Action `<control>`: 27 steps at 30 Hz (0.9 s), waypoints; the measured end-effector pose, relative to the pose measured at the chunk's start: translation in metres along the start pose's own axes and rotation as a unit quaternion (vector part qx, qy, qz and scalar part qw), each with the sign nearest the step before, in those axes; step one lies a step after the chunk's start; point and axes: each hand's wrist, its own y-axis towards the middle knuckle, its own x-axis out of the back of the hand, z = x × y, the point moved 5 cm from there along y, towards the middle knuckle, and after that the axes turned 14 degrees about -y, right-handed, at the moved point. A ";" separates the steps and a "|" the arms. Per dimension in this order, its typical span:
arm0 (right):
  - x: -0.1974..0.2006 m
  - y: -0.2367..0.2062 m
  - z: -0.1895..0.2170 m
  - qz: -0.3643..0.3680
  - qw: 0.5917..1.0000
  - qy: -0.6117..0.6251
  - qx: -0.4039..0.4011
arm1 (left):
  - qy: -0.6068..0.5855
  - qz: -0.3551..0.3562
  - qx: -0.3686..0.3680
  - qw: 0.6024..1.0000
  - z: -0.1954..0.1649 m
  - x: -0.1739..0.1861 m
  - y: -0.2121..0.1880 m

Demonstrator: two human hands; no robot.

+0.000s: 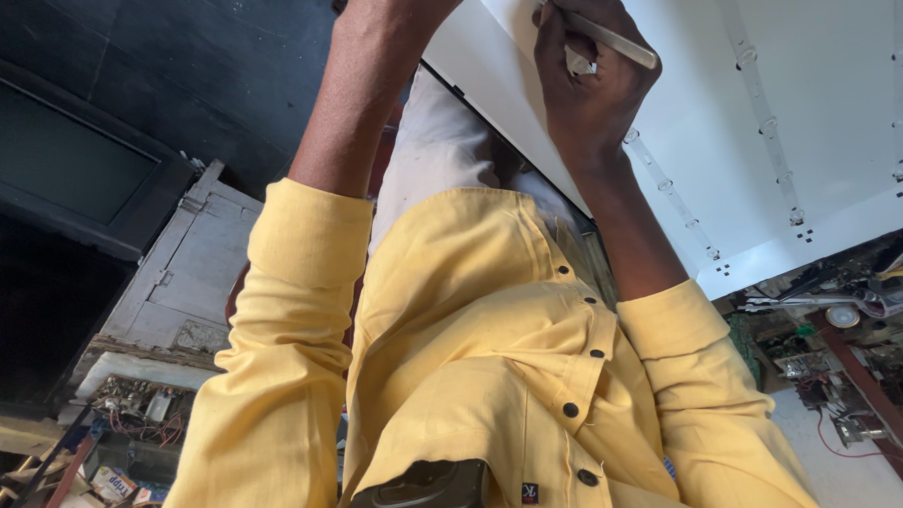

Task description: The person tests the wiring of a disassembled light fixture using multimeter probes, touching the probes to terminals and components inside the fixture. They then press an LED strip into the fixture housing, mark the housing with a pen, and finish by turning the dial on a multimeter on the workbench.

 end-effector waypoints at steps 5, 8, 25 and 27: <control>0.000 0.000 0.003 -0.006 0.998 -0.051 0.023 | 0.003 -0.002 0.000 1.000 -0.002 -0.002 -0.002; 0.001 -0.001 0.005 -0.012 0.999 -0.046 0.026 | 0.003 -0.003 0.000 1.000 -0.003 -0.003 -0.003; 0.001 0.003 0.005 0.020 0.997 -0.031 0.061 | 0.005 -0.006 0.003 1.000 -0.003 -0.003 -0.005; 0.001 0.004 0.005 0.028 0.997 -0.038 0.067 | 0.005 -0.008 0.003 1.000 -0.002 -0.002 -0.004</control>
